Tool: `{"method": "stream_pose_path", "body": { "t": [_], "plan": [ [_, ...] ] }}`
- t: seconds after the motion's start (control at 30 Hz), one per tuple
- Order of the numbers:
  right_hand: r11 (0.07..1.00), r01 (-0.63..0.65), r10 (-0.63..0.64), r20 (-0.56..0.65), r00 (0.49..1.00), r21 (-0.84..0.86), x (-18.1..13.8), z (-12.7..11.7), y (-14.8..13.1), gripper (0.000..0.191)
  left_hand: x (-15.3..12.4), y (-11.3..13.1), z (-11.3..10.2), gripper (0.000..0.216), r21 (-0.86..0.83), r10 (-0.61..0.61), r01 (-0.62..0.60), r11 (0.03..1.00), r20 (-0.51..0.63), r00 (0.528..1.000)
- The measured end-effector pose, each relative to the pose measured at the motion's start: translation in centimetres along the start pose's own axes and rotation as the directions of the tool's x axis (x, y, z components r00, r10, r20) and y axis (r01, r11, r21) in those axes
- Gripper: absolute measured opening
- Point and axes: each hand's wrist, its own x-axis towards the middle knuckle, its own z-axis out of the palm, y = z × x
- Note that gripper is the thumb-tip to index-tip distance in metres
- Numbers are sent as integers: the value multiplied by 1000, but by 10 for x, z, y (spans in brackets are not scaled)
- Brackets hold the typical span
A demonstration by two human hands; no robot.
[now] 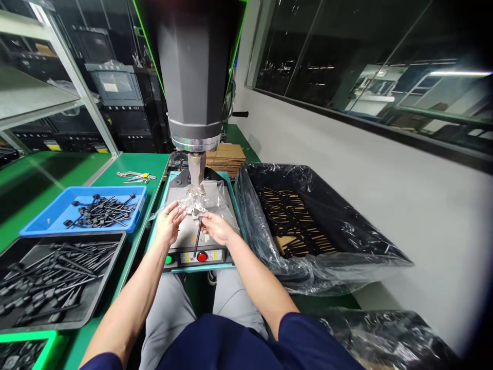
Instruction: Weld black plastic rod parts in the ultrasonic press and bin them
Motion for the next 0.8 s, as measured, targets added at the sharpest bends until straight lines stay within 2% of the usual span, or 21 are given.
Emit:
{"method": "stream_pose_path", "body": {
  "t": [0.07,0.13,0.2,0.3,0.37,0.43,0.5,0.57,0.63,0.7,0.8],
  "plan": [
    [992,-49,35,118,992,116,-22,4,6,44,-12,-5,-10,28,56,-86,87,995,-10,996],
    [995,9,-21,123,992,98,-33,10,4,47,-29,-8,-21,29,142,-189,190,971,-18,982],
    [993,118,-118,97,988,12,-38,17,0,46,-51,-7,-30,32,249,-273,260,933,19,962],
    [962,249,-239,100,966,-112,-39,29,-6,41,-81,-4,-35,37,363,-331,260,895,148,932],
    [945,284,-268,116,956,-162,-41,38,-8,37,-94,-3,-33,32,397,-330,235,887,188,925],
    [936,299,-279,124,952,-188,-42,47,-8,35,-101,-5,-31,23,431,-290,189,882,182,940],
    [933,303,-281,132,950,-195,-42,53,-7,34,-103,-9,-31,17,504,-205,81,860,196,959],
    [932,299,-277,128,952,-204,-44,54,-6,37,-103,-13,-34,13,580,-108,-51,813,237,965],
    [930,287,-273,93,957,-229,-47,49,-6,44,-99,-13,-40,11,602,-41,-126,789,255,966],
    [924,277,-276,44,960,-265,-53,38,-6,49,-86,-3,-48,17,555,18,-119,823,184,983],
    [922,250,-263,-5,965,-295,-69,17,-7,44,-50,32,-65,27,401,117,-84,912,-58,991]
  ]
}}
